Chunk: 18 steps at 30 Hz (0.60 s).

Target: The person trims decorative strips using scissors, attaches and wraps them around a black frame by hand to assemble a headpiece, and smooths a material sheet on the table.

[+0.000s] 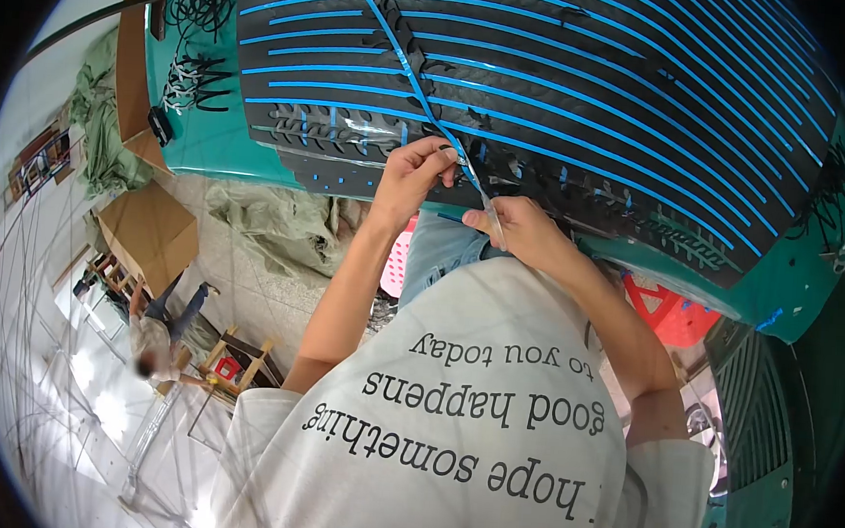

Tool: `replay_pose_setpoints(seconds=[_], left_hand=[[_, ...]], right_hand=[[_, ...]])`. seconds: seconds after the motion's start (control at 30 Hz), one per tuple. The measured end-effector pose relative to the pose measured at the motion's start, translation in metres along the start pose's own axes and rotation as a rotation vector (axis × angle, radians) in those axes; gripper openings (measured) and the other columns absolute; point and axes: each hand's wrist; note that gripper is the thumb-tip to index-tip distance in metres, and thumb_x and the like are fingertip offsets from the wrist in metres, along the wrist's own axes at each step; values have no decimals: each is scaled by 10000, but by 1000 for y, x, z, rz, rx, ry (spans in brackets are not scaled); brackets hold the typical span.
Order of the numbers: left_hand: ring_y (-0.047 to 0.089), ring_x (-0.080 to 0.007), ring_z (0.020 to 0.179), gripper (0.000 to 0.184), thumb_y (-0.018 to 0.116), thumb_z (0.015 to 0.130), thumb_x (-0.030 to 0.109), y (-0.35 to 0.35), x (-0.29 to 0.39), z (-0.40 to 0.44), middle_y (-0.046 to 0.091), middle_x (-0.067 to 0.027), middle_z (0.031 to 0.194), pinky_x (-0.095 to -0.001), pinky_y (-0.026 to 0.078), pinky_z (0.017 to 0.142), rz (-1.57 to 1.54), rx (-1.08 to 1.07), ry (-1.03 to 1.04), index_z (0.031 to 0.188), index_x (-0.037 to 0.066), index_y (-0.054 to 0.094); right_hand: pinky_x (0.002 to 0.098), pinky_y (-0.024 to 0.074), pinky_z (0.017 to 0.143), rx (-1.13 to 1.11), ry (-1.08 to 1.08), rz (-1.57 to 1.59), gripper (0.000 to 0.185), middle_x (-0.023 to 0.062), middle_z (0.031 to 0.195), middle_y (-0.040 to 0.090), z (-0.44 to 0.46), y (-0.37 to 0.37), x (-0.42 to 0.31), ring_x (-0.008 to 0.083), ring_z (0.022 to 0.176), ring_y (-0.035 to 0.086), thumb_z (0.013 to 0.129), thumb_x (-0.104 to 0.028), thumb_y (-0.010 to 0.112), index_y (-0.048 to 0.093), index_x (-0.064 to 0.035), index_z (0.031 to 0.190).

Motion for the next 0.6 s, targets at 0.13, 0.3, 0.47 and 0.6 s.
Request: replay_pose_setpoints(seconds=[0.13, 0.3, 0.47, 0.6], left_hand=[[478, -69, 598, 128, 520, 842, 104, 0, -3, 1, 532, -11, 637, -188, 346, 550, -6, -7, 11, 842, -11, 577], [476, -69, 601, 129, 522, 839, 107, 2, 0, -1, 529, -9, 636, -187, 347, 556, 3, 0, -13, 846, -9, 577], [475, -66, 601, 132, 522, 838, 109, 4, 1, -2, 529, -8, 637, -184, 344, 550, -2, 4, -11, 850, -9, 579], [473, -62, 599, 136, 522, 838, 112, 3, -1, -2, 530, -7, 639, -180, 338, 540, 23, 5, -14, 857, -8, 582]], right_hand=[[234, 302, 436, 13, -8, -68, 461, -18, 523, 429, -1, -1, 1, 74, 469, 382, 783, -466, 595, 504, -40, 631], [204, 273, 404, -126, 113, 217, 444, -32, 522, 420, -5, -6, -5, 47, 451, 362, 788, -477, 582, 489, -73, 628], [194, 259, 392, -135, 133, 217, 443, -38, 523, 411, -8, -8, -6, 36, 445, 353, 785, -483, 584, 479, -87, 618], [185, 254, 388, -108, 104, 108, 414, -35, 535, 408, -8, -9, -7, 31, 444, 349, 800, -458, 575, 465, -88, 652]])
Point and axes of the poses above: each hand's wrist, its own z-axis towards the middle knuckle, its own y-axis out of the palm, x = y × z
